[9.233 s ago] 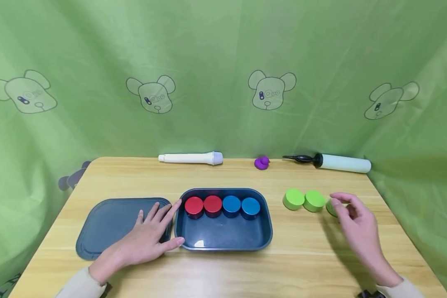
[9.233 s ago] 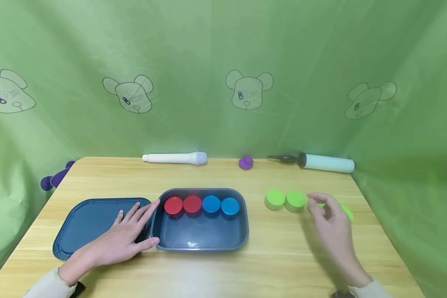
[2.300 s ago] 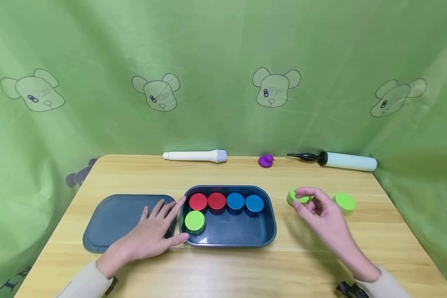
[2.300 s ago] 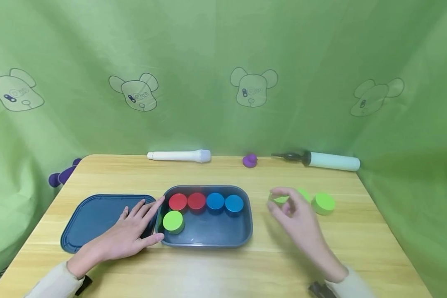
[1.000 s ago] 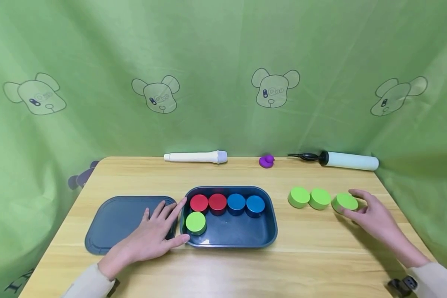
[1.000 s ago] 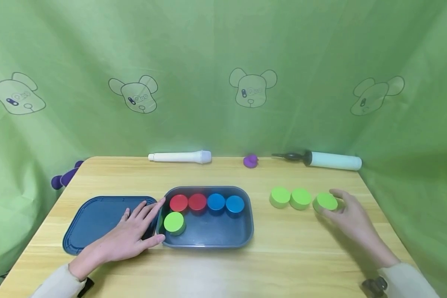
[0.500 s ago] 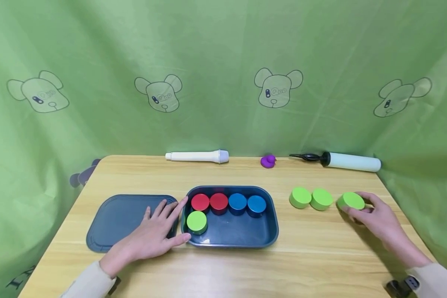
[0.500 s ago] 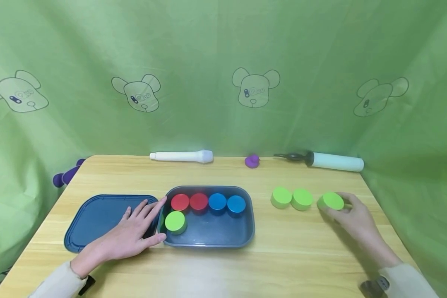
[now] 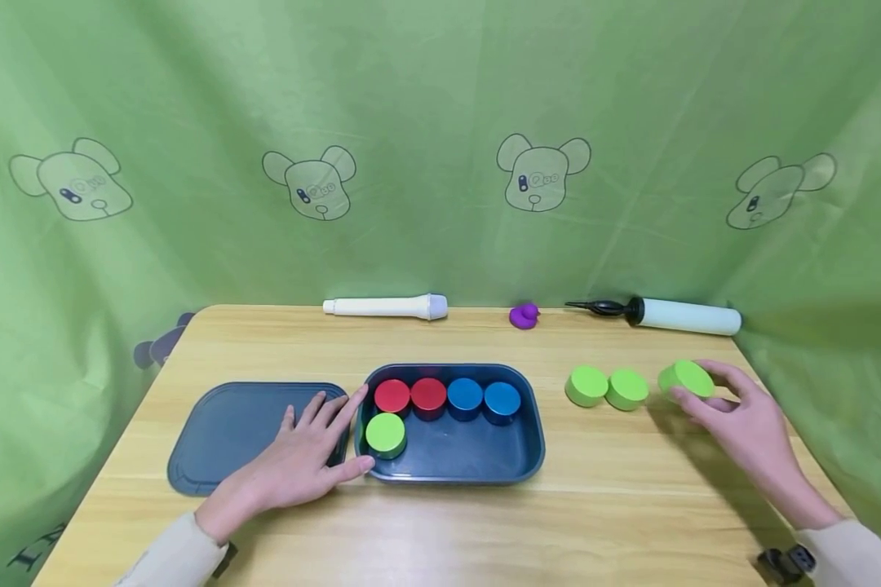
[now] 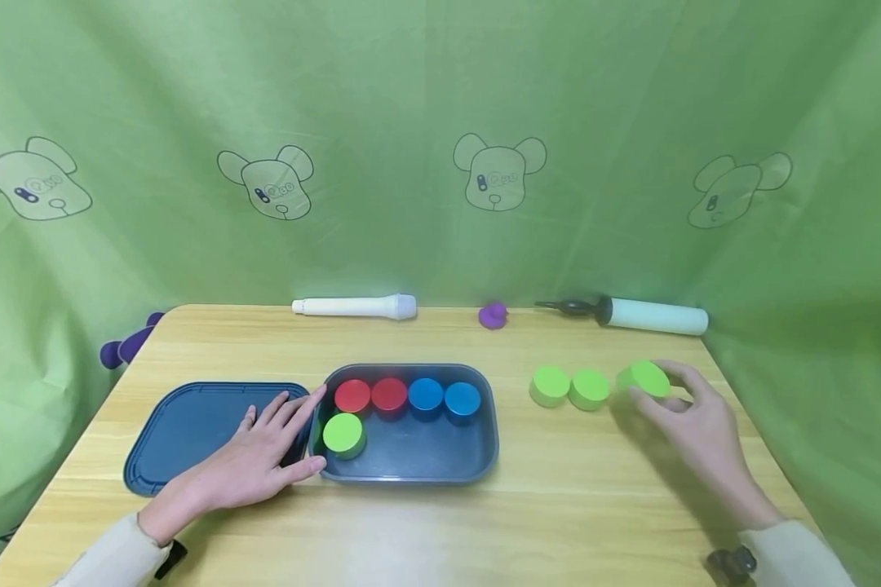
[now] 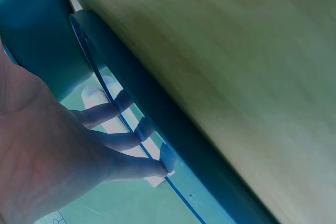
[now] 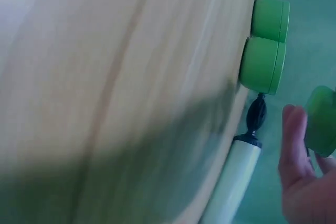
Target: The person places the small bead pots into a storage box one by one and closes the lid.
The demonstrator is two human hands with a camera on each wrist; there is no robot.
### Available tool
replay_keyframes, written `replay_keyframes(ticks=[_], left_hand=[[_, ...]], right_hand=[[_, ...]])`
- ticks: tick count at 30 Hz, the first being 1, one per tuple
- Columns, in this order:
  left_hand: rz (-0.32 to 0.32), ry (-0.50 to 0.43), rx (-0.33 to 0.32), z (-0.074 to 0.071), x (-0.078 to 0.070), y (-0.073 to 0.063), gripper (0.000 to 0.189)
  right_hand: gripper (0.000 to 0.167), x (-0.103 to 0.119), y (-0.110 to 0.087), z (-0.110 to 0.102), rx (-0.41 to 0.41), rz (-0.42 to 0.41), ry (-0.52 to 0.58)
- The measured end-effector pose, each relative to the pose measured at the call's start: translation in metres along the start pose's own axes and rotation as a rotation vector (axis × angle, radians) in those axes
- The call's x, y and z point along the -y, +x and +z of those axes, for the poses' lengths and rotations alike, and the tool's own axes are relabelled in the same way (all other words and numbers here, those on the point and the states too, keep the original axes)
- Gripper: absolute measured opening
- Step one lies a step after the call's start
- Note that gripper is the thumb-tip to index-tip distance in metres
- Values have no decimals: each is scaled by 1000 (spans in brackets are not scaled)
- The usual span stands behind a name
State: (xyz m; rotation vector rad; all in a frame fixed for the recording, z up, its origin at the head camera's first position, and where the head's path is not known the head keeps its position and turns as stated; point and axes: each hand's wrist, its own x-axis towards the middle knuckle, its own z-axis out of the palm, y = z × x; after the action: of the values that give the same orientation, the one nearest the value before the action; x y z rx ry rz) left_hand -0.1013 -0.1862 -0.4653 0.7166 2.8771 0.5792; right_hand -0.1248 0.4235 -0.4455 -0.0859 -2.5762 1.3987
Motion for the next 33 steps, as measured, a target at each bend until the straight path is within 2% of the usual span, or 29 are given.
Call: replay_keyframes(ticks=[7,12,14,20,23,26,29,33], left_hand=[[3,-3,-5,0,0,1,93],[-5,-4,-6,0,1,0,93],[-8,-1,-2,1,1,-1,93],[-16,-10,3,1,1,-2,93],[-14,-10,3,1,1,-2,93],[-8,-8,-2,1,1,-2,93],[-4,-5,-7,2,0,-1,93],[-5,-10,-7,2,-1,-1,93]], right_hand=[[62,27,-9,14,-19,-94,25],[66,57,-20,32,-29,-229,-19],[69,68,-24,39,-20,-282,-22],[71,92,-32,57,32,-357,48],[69,100,-34,66,59,-369,71],[65,110,-38,74,94,-331,88],[61,119,-40,83,126,-289,80],[58,131,-41,98,169,-275,41]])
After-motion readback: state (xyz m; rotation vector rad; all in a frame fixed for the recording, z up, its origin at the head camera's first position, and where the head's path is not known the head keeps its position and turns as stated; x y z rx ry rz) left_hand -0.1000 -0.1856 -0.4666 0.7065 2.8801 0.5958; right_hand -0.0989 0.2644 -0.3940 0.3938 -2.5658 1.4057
